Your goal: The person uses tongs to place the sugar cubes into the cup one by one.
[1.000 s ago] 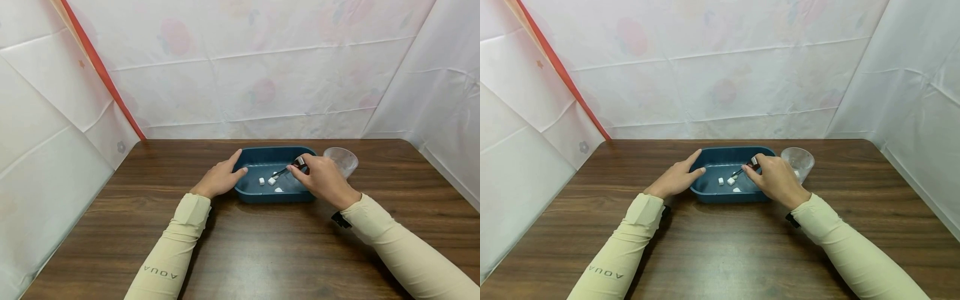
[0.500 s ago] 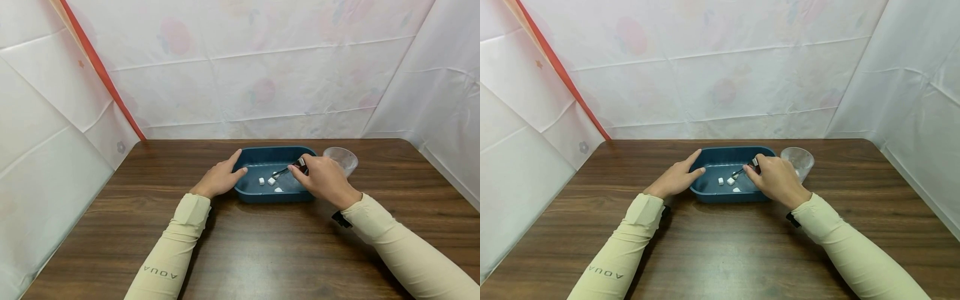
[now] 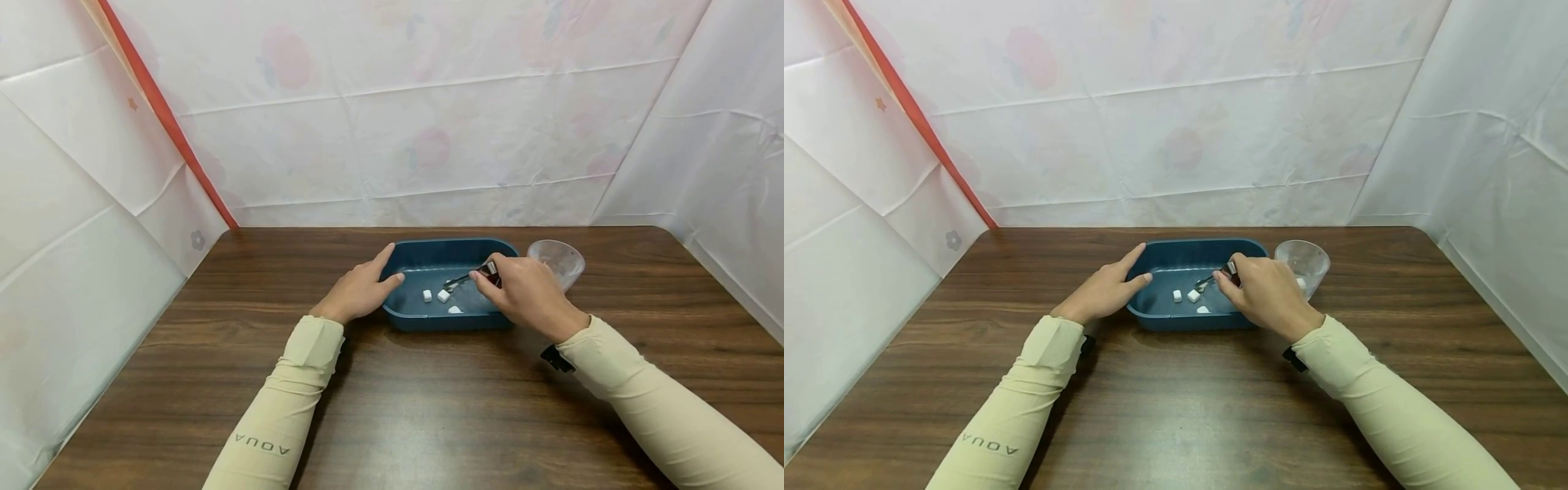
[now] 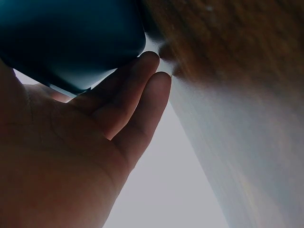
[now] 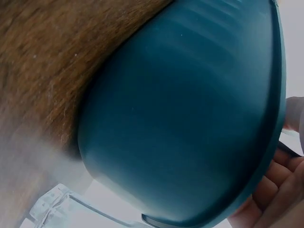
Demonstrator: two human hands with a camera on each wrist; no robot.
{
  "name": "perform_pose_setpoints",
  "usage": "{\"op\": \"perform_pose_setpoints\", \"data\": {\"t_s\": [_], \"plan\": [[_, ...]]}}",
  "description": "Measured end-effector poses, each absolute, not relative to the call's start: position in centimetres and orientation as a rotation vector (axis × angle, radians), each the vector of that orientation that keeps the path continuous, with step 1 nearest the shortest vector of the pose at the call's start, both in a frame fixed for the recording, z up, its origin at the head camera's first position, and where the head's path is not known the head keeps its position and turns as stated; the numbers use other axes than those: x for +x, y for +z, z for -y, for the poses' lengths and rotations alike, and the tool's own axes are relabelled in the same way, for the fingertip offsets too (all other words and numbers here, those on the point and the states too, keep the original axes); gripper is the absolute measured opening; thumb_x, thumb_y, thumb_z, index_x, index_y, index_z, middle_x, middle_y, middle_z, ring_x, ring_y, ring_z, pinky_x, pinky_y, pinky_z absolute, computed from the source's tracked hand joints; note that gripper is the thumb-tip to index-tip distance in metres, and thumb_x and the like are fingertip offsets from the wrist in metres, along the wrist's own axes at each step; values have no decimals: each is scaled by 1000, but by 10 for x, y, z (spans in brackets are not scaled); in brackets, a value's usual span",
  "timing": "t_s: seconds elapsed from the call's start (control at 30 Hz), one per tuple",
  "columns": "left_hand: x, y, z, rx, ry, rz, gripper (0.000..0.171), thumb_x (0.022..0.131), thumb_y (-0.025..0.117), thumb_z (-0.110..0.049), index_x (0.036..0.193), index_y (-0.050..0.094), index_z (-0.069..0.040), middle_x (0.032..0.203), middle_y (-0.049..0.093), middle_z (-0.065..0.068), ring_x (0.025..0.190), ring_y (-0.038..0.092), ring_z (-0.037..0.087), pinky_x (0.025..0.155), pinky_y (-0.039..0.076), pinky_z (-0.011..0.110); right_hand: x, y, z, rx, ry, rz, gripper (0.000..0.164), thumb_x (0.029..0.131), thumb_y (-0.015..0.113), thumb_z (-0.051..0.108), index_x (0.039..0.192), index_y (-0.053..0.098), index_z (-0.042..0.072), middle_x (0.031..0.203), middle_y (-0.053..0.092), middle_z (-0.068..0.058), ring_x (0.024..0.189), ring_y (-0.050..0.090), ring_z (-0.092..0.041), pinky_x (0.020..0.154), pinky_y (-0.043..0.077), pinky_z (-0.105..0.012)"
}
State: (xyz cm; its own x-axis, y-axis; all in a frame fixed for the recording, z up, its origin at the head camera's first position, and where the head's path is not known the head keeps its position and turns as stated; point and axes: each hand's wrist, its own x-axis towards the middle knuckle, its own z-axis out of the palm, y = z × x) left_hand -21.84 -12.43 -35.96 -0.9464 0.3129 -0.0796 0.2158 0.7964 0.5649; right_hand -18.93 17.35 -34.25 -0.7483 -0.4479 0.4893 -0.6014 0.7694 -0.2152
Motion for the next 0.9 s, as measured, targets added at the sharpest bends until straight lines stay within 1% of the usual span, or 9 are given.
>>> {"op": "perform_pose_setpoints", "data": {"t_s": [0.33,0.6,0.9], "plan": [[-218,-360,125,422,850,-2818,74,103,46,-51,163,13,-24,161,32,6,143,37,31,112,33,55,-188,-341,-172,820,525,2570,24,99,64,25,81,62,9,59,52,4,48,44,-8,44,38,-29],[-218,-359,124,414,852,-2819,73,104,47,-49,163,13,-25,161,32,6,143,37,32,112,33,55,-190,-346,-172,844,525,2493,25,96,66,22,75,59,11,57,47,5,46,40,-7,43,35,-27],[-217,-358,124,413,850,-2817,73,104,47,-50,163,11,-27,161,33,6,143,38,32,112,33,55,-189,-348,-171,850,548,2491,24,97,66,21,76,59,11,57,47,6,47,40,-6,43,35,-27]]}}
